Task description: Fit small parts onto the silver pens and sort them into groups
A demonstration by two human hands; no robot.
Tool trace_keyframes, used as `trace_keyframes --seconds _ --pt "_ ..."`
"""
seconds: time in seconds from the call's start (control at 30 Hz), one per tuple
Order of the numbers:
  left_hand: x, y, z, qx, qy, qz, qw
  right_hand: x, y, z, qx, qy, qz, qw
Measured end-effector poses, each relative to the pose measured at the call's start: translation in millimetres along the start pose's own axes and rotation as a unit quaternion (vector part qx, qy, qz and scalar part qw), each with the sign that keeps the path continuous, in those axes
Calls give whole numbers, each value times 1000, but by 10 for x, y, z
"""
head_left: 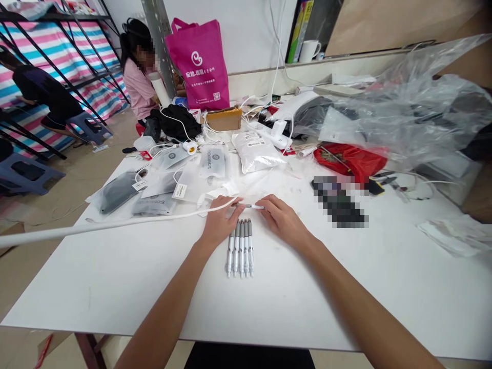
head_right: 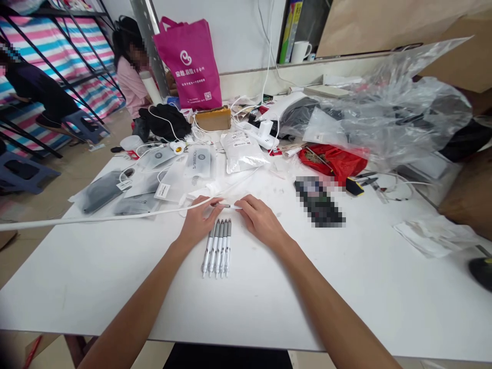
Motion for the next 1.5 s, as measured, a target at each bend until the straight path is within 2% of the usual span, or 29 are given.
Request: trace_keyframes --seconds 0.17,0.37,0.5,0.57,0.63,0.7,0.77,0.87,0.93,1.2,1.37,1.5 --pt "9 39 -22 -56 7 0 998 2 26 -19 -24 15 -5 1000" --pt "-17 -100 -33 -109 45 -75 990 9 53 -63 -27 33 6 999" --pt "-15 -122 -36 -156 49 -83 983 10 77 -77 -29 25 13 999" --pt "-10 -115 -49 -176 55 -78 980 9 94 -64 -2 6 33 999" --pt "-5 -119 -66 -192 63 -87 975 6 155 -70 60 2 96 994" --pt "0 -134 -81 -207 71 -111 969 -6 243 -99 146 24 182 972" --pt "0 -152 -80 -222 74 -142 962 -11 304 -134 238 56 240 940" --pt "-8 -166 -42 -239 66 -173 953 17 342 -172 375 101 256 885" --pt "-18 -172 0 -247 59 -180 950 23 373 -174 431 127 263 854" --pt "-78 -70 106 -256 52 -148 954 -19 418 -82 452 178 300 821" --pt "-92 75 119 -209 13 -138 968 12 378 -32 554 172 311 753" --pt "-73 122 49 -199 40 -119 972 22 463 -153 617 178 307 703"
Point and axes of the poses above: each hand's wrist, its own x-axis towards the middle knuckle, its own z-axis out of the palm, y = z × x, the point moved 7 cm from there along x, towards the middle knuckle, and after that the axes turned 9 degrees about -x, right-handed, at the moved point
